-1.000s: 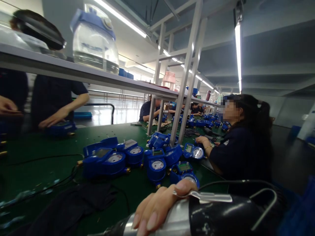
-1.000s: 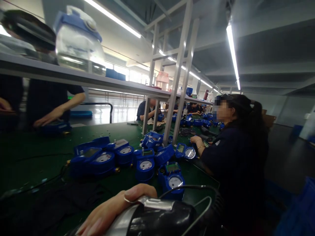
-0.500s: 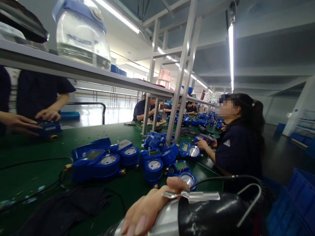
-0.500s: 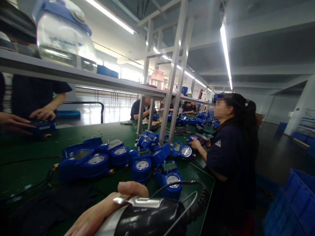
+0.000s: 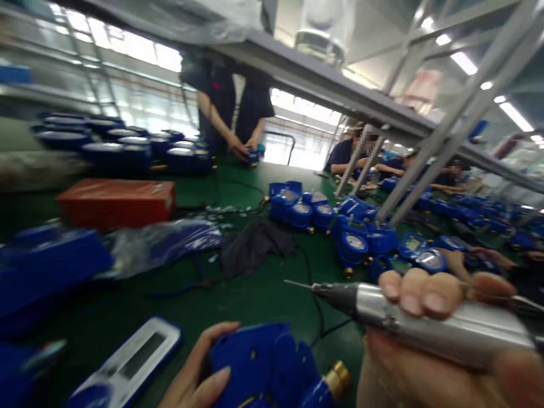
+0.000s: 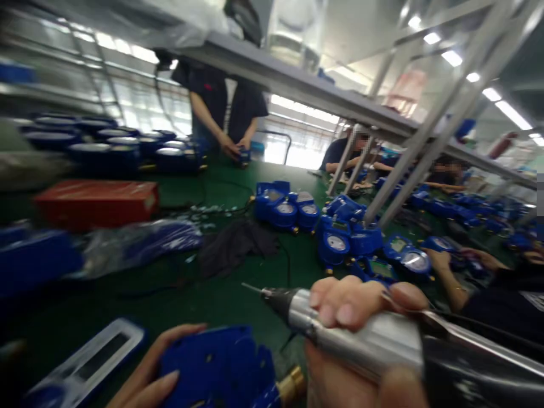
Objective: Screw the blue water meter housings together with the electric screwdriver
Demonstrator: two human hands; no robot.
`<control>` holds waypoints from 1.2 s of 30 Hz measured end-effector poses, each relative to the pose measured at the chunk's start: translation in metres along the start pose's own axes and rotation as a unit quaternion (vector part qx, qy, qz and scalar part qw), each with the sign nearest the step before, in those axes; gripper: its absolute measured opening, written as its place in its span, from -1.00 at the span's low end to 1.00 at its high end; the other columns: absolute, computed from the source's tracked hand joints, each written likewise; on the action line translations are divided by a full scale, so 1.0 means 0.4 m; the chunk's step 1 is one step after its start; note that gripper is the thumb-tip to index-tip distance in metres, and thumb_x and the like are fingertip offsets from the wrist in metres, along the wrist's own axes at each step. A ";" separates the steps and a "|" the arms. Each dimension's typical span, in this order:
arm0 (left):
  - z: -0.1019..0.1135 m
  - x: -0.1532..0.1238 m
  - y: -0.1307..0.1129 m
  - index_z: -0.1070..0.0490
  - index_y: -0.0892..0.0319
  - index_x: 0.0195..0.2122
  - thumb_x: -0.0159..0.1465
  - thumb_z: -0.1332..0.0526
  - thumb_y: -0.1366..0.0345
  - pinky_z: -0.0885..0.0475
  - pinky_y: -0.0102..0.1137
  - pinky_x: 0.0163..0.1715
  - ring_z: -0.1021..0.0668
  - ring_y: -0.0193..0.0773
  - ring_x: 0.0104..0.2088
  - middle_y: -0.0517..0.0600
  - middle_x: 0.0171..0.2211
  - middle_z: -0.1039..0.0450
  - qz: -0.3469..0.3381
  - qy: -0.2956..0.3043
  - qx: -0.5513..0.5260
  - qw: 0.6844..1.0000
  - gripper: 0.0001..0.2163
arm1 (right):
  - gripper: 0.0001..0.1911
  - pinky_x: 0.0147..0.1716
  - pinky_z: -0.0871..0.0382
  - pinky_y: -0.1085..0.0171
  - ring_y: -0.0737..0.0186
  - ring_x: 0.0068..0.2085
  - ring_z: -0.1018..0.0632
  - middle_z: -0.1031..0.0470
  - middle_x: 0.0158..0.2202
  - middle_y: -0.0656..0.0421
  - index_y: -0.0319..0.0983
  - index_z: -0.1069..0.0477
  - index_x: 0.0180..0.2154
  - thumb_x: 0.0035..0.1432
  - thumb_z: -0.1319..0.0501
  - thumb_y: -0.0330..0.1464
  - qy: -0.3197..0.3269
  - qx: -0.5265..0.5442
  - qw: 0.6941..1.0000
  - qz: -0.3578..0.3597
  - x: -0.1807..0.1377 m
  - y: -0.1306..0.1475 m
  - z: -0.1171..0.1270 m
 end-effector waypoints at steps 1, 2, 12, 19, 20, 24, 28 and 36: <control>-0.003 -0.021 0.010 -0.09 0.05 0.12 0.18 -0.13 -0.09 -0.46 -0.11 -0.07 -0.48 0.06 -0.03 0.05 -0.01 -0.38 0.016 0.027 -0.044 0.999 -0.45 | -0.77 -0.56 -0.29 0.30 0.42 -0.57 -0.28 -0.28 -0.53 0.36 -0.18 -0.38 -0.24 0.05 -0.32 -0.29 -0.002 -0.006 1.000 -0.010 -0.004 0.002 0.009; -0.007 -0.033 0.015 -0.08 0.06 0.11 0.15 -0.17 -0.08 -0.44 -0.11 -0.06 -0.48 0.07 -0.04 0.06 -0.05 -0.39 0.019 0.054 -0.060 0.997 -0.42 | -0.84 -0.60 -0.25 0.32 0.45 -0.60 -0.23 -0.23 -0.57 0.37 -0.21 -0.39 -0.35 0.05 -0.33 -0.32 0.015 0.002 1.000 -0.015 -0.010 0.004 0.016; -0.020 -0.032 0.013 -0.05 0.09 0.12 0.20 -0.15 -0.01 -0.38 -0.13 -0.04 -0.45 0.00 -0.07 0.04 -0.09 -0.36 -0.024 0.090 -0.025 0.995 -0.47 | -0.79 -0.50 -0.39 0.16 0.24 -0.48 -0.41 -0.27 -0.52 0.28 -0.09 -0.33 -0.23 0.07 -0.26 -0.23 0.226 -0.156 0.954 -0.123 -0.131 -0.002 -0.005; -0.023 -0.028 0.026 -0.08 0.12 0.11 0.19 -0.16 0.02 -0.32 -0.16 0.02 -0.42 -0.02 -0.05 0.04 -0.08 -0.35 -0.045 0.072 -0.007 0.996 -0.47 | -0.65 -0.44 -0.41 0.12 0.19 -0.40 -0.45 -0.32 -0.45 0.25 -0.08 -0.28 -0.11 0.04 -0.24 -0.20 0.214 -0.141 0.957 -0.136 -0.174 -0.025 -0.061; -0.023 -0.027 0.027 -0.09 0.12 0.11 0.19 -0.16 0.01 -0.31 -0.16 0.02 -0.42 -0.02 -0.04 0.04 -0.06 -0.35 -0.048 0.069 -0.007 0.996 -0.47 | -0.64 -0.43 -0.41 0.13 0.21 -0.41 -0.45 -0.33 -0.44 0.25 -0.09 -0.27 -0.09 0.06 -0.22 -0.21 0.207 -0.125 0.961 -0.131 -0.179 -0.025 -0.068; -0.025 -0.025 0.035 -0.10 0.13 0.12 0.19 -0.17 -0.01 -0.31 -0.16 0.03 -0.40 0.03 0.02 0.07 0.02 -0.35 -0.056 0.060 -0.007 0.997 -0.45 | -0.64 -0.41 -0.37 0.16 0.25 -0.43 -0.40 -0.36 -0.45 0.25 -0.15 -0.25 -0.06 0.10 -0.18 -0.24 0.163 -0.052 0.979 -0.109 -0.199 -0.031 -0.107; -0.028 -0.020 0.044 -0.10 0.13 0.12 0.18 -0.16 0.00 -0.31 -0.13 0.05 -0.39 0.06 0.05 0.08 0.05 -0.34 -0.065 0.061 -0.006 0.996 -0.45 | -0.63 -0.38 -0.34 0.15 0.25 -0.43 -0.39 -0.36 -0.45 0.25 -0.17 -0.26 -0.08 0.07 -0.24 -0.25 0.168 -0.071 0.975 -0.126 -0.216 -0.046 -0.134; -0.022 -0.025 0.019 -0.13 0.14 0.11 0.19 -0.16 0.03 -0.17 -0.08 0.17 -0.35 0.06 0.10 0.10 0.10 -0.30 -0.077 0.052 -0.002 0.996 -0.48 | -0.63 -0.27 -0.39 0.13 0.26 -0.36 -0.45 -0.41 -0.37 0.24 -0.16 -0.21 -0.02 0.12 -0.17 -0.31 0.202 -0.037 0.969 -0.139 -0.231 -0.090 -0.132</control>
Point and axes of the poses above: each hand's wrist, its own x-axis towards the middle knuckle, its own z-axis out of the back of the hand, y = z × x, the point moved 4 cm from there along x, towards the middle knuckle
